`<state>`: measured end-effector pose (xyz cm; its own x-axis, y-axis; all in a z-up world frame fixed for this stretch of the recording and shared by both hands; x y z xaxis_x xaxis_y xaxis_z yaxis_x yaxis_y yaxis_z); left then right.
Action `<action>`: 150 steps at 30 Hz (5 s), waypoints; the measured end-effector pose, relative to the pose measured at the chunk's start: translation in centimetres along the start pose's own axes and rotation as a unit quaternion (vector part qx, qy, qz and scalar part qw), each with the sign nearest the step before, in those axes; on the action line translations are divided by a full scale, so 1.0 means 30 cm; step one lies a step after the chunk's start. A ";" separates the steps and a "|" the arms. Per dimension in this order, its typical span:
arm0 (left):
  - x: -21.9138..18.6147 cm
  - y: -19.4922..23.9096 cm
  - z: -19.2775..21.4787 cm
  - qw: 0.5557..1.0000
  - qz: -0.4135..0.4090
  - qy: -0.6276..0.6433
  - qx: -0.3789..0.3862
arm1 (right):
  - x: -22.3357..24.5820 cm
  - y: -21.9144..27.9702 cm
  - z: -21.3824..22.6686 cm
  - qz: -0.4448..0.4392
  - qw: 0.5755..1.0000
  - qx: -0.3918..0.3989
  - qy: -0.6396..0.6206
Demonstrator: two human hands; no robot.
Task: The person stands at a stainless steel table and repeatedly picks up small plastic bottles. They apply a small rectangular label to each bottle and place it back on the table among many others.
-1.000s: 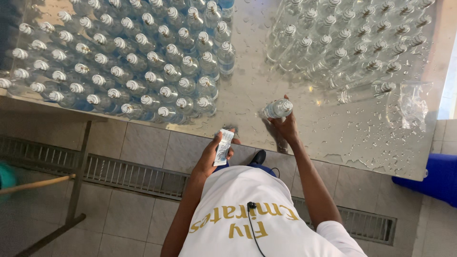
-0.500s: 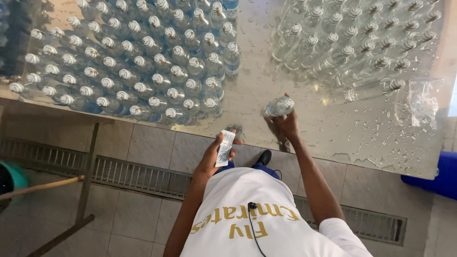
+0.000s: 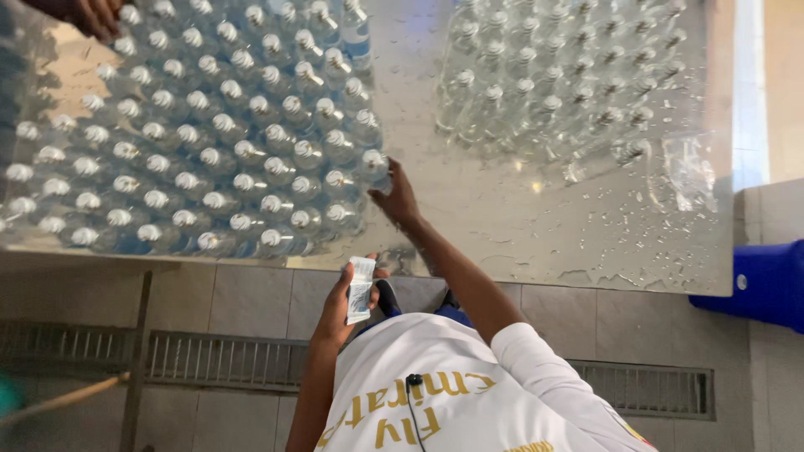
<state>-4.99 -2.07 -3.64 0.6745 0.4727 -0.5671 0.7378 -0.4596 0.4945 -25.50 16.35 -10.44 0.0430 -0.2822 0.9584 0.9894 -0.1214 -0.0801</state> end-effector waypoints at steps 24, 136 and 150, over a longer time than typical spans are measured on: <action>0.202 -0.301 -0.423 0.992 0.097 -0.034 0.074 | -0.377 0.283 1.420 -0.114 0.910 -0.389 0.092; 0.062 -0.359 -0.525 0.994 -0.023 0.053 0.092 | 0.473 0.357 0.865 0.145 0.985 0.001 0.093; 0.061 -0.267 -0.373 0.996 -0.031 0.078 0.044 | 0.290 0.360 0.808 0.048 0.986 0.076 0.141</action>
<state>-9.38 10.90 -1.27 0.6291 0.6094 -0.4826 0.7773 -0.4867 0.3987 -11.07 35.67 3.66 0.1183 -0.5411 0.8326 0.9929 0.0563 -0.1045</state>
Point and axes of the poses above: each hand's wrist, its own y-axis away from the middle knuckle, its own z-axis out of the back of the hand, x = y × z, the point moved 7 cm from there along -y, towards the middle knuckle, and after that the axes turned 1 degree about z, right-handed, at the moved point
